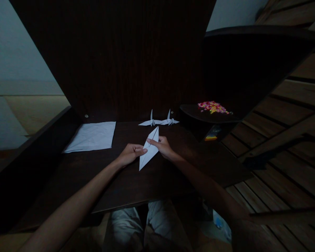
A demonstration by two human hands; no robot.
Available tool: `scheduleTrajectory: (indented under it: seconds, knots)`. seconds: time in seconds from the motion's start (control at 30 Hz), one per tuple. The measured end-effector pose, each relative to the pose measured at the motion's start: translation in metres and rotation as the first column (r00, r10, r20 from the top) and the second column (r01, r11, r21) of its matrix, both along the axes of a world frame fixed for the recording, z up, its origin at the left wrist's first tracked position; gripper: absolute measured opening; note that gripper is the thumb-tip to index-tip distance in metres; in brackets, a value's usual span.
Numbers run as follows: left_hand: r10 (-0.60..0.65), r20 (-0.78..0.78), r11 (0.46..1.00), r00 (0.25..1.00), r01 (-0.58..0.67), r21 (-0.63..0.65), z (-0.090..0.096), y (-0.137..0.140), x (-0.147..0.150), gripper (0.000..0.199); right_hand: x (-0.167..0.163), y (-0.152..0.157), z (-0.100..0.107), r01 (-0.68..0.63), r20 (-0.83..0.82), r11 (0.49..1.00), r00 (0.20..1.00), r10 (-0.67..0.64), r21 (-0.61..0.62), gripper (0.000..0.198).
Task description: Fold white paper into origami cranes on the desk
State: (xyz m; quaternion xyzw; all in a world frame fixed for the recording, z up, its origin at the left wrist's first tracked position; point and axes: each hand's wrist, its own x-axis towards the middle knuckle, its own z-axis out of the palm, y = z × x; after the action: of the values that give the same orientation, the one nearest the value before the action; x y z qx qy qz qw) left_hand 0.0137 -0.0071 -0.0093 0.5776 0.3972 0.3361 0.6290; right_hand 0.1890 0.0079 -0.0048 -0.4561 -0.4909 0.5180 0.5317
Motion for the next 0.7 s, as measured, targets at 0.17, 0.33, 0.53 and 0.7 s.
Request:
scheduleTrajectory:
  seconds: [0.17, 0.33, 0.53, 0.7]
  knots:
    - [-0.01, -0.014, 1.0, 1.0, 0.01, -0.012, 0.0055, -0.0023, 0.0027, 0.035, 0.0002, 0.0013, -0.0015, -0.002, 0.014, 1.0, 1.0, 0.002, 0.001, 0.028]
    - [0.029, 0.005, 0.999, 1.0, -0.029, 0.013, 0.0075, -0.0038, 0.007, 0.037, 0.0003, 0.0016, -0.0039, -0.064, 0.012, 0.998, 0.998, 0.065, -0.012, 0.027]
    - [0.005, -0.035, 0.999, 0.999, -0.004, 0.036, 0.0058, -0.003, 0.0044, 0.033, -0.0019, -0.0008, -0.003, -0.109, -0.001, 0.993, 0.994, 0.109, -0.049, 0.029]
    - [-0.031, -0.093, 0.996, 0.995, 0.039, 0.083, 0.0063, -0.0032, 0.0026, 0.032, -0.0021, -0.0005, -0.0026, -0.097, 0.002, 0.994, 0.995, 0.097, -0.051, 0.027]
